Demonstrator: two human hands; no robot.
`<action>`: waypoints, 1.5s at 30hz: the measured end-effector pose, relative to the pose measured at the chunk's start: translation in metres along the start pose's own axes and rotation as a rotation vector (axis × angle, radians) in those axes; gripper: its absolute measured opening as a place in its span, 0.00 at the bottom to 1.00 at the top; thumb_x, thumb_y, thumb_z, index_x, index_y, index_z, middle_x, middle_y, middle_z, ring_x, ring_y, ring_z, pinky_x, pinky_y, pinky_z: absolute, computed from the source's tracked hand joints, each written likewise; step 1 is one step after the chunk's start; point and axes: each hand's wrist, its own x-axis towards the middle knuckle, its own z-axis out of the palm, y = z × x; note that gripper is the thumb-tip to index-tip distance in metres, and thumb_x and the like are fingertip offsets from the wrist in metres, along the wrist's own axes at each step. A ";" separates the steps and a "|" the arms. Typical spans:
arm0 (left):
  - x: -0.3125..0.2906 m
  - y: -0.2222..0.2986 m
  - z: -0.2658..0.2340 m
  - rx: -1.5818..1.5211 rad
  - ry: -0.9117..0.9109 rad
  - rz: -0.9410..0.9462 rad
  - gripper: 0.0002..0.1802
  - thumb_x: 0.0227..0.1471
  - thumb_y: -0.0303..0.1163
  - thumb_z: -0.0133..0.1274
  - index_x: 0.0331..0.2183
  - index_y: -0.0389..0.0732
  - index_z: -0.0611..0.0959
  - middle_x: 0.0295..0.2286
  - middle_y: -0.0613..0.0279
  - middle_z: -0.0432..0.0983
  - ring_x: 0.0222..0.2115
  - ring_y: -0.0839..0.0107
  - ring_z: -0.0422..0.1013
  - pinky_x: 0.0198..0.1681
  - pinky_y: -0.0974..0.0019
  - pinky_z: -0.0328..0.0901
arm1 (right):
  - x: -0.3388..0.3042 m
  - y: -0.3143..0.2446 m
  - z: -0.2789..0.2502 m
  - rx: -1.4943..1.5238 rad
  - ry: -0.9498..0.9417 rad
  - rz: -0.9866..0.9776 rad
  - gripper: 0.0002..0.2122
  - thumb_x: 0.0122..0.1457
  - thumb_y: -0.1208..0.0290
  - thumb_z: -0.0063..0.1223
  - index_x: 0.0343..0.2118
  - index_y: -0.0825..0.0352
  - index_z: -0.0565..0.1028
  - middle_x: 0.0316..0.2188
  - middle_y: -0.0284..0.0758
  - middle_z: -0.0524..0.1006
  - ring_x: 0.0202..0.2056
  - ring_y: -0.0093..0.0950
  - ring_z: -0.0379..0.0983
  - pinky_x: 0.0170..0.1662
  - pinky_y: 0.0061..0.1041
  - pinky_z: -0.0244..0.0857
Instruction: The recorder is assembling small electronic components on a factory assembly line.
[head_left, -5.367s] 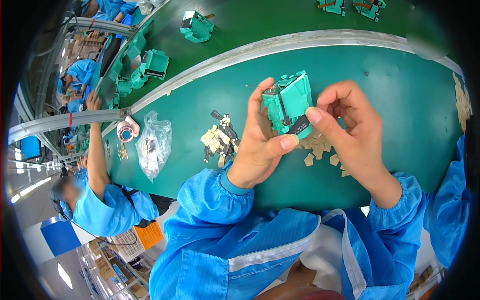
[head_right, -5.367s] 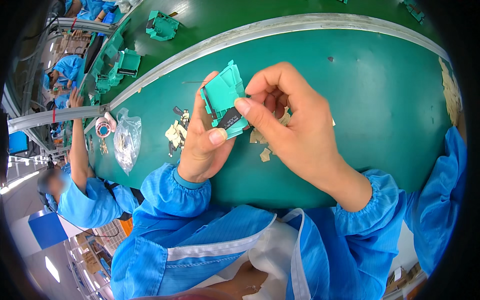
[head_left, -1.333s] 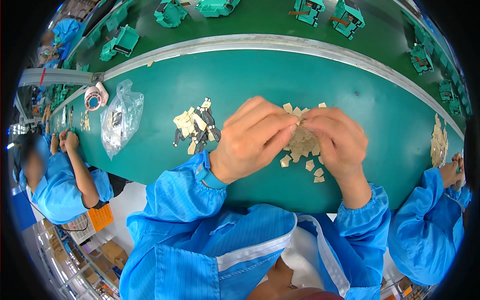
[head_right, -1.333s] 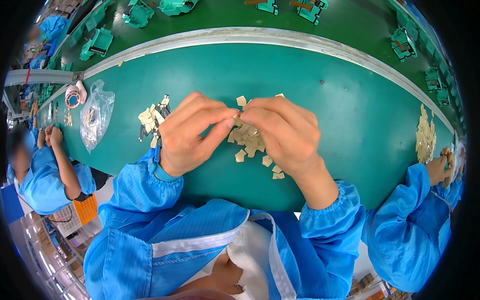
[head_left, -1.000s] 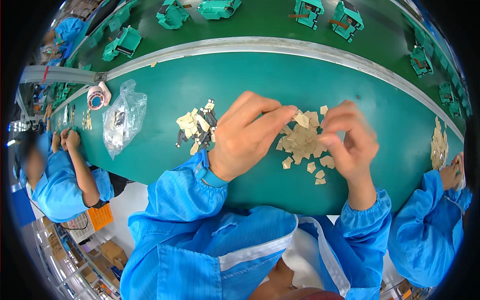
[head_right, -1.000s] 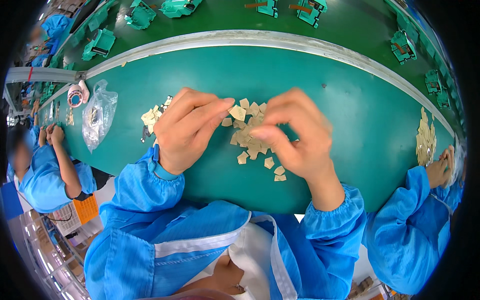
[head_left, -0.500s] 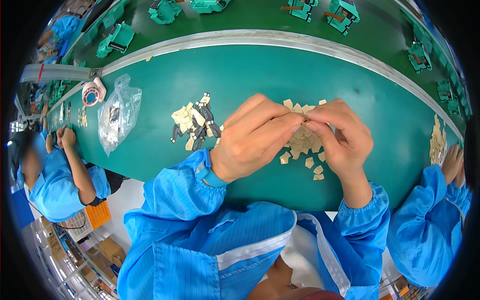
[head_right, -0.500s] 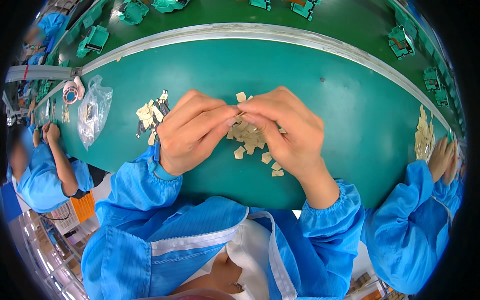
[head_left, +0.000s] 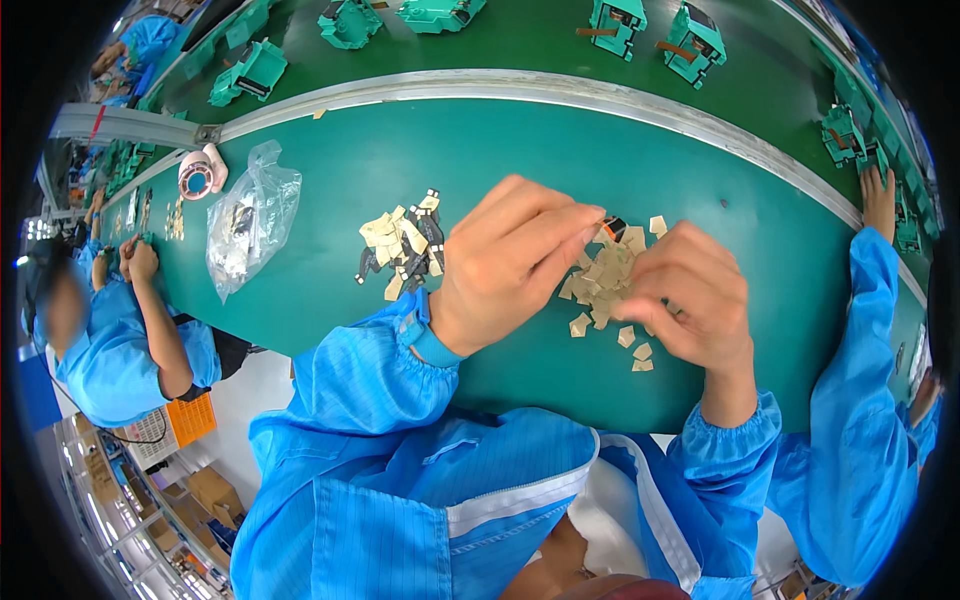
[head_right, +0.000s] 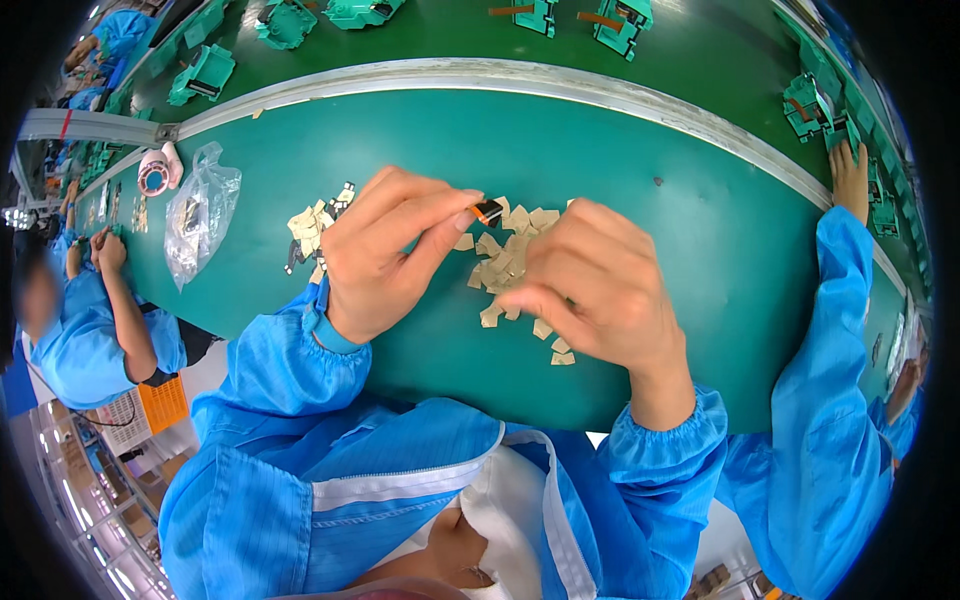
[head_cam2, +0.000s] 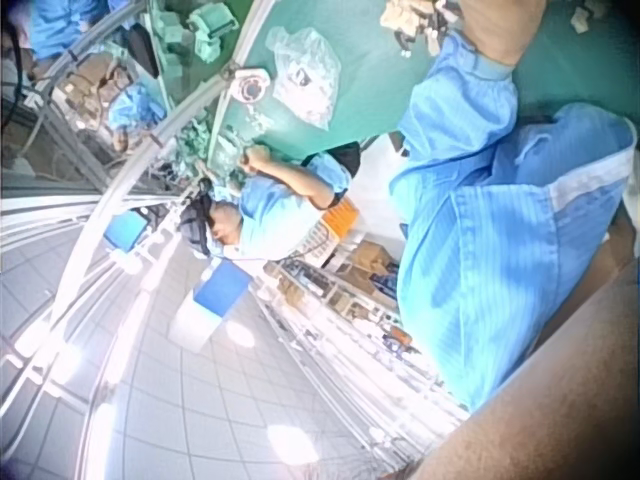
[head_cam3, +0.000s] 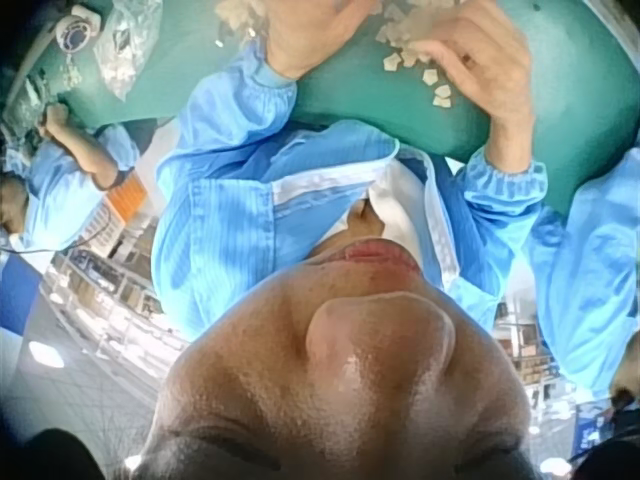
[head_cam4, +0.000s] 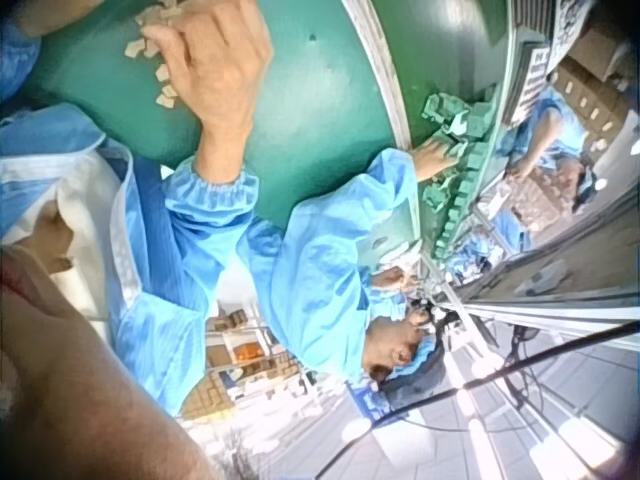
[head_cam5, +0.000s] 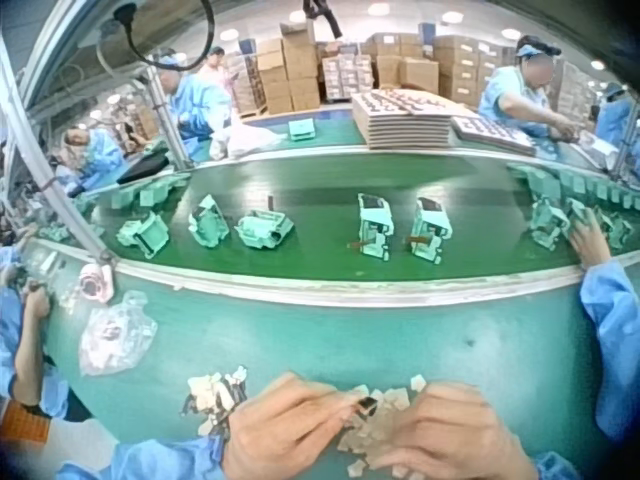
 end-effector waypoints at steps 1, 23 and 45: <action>-0.001 0.001 0.000 0.008 -0.008 0.027 0.10 0.40 0.18 0.59 0.31 0.35 0.82 0.26 0.59 0.76 0.24 0.68 0.70 0.26 0.69 0.64 | 0.000 -0.001 0.004 -0.001 -0.001 0.002 0.08 0.40 0.78 0.64 0.23 0.67 0.75 0.26 0.36 0.73 0.24 0.29 0.68 0.24 0.23 0.61; -0.006 0.016 -0.001 -0.642 -0.231 -0.597 0.07 0.51 0.24 0.52 0.32 0.31 0.83 0.25 0.62 0.76 0.26 0.80 0.68 0.28 0.77 0.62 | 0.007 -0.003 0.016 -0.352 0.349 -0.205 0.13 0.31 0.75 0.57 0.26 0.68 0.78 0.26 0.34 0.72 0.26 0.27 0.67 0.23 0.21 0.64; 0.003 0.008 0.005 -0.175 -0.301 -0.283 0.05 0.38 0.21 0.59 0.25 0.36 0.84 0.27 0.60 0.75 0.25 0.71 0.67 0.27 0.71 0.62 | 0.002 -0.001 0.004 0.149 0.666 0.108 0.05 0.50 0.86 0.53 0.30 0.71 0.72 0.32 0.42 0.75 0.30 0.28 0.71 0.35 0.23 0.66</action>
